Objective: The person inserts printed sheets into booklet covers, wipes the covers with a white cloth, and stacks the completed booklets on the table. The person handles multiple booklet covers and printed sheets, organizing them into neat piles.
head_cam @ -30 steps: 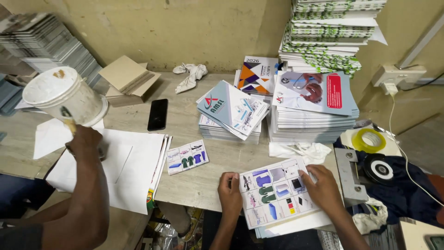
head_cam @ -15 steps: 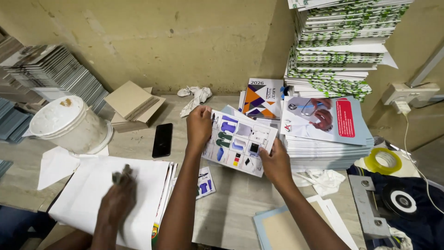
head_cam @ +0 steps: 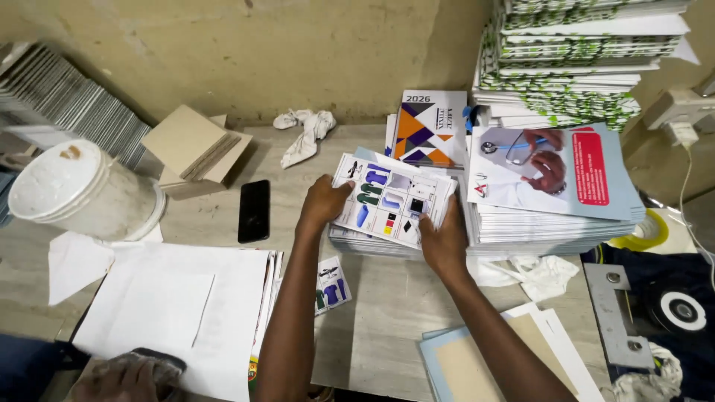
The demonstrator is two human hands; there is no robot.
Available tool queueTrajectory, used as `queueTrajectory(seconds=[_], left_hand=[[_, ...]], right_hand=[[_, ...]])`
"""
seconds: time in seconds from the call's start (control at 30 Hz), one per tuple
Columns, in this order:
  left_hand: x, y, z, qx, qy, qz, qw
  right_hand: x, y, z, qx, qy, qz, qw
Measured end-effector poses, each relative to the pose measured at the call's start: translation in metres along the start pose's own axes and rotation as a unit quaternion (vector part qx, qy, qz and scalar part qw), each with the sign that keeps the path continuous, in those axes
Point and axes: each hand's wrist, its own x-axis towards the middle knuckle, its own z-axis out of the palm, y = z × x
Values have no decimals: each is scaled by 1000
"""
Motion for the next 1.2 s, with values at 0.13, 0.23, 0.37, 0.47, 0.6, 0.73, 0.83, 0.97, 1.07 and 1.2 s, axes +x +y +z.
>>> queueTrajectory(seconds=[0.13, 0.23, 0.37, 0.47, 0.6, 0.73, 0.83, 0.97, 1.07, 1.2], left_hand=[[-1, 4, -7, -45, 84, 26, 995], [-10, 2, -1, -117, 105, 47, 986], [-42, 2, 0, -293, 97, 111, 945], [-117, 12, -20, -388, 73, 203, 896], [-149, -44, 15, -387, 55, 214, 895], [-171, -83, 67, -327, 53, 115, 936], [-182, -85, 87, -290, 46, 137, 946], [-184, -89, 109, -366, -2, 163, 916], [-182, -91, 124, -393, 39, 100, 913], [-174, -99, 129, -353, 110, 177, 912]], right_hand=[[-8, -30, -12, 95, -18, 40, 995], [-14, -30, -17, 143, -25, 44, 988], [-16, -14, -20, 187, -29, 15, 982], [-41, -23, -38, 226, -26, -47, 973], [-44, 43, -38, 273, -75, -71, 956], [-61, 73, -51, 164, -73, 61, 982], [-73, 73, -64, 174, -88, 96, 976], [-83, 74, -69, 103, -120, 168, 973], [-75, 108, -63, 99, -67, 104, 987], [-72, 111, -62, 74, -18, 87, 993]])
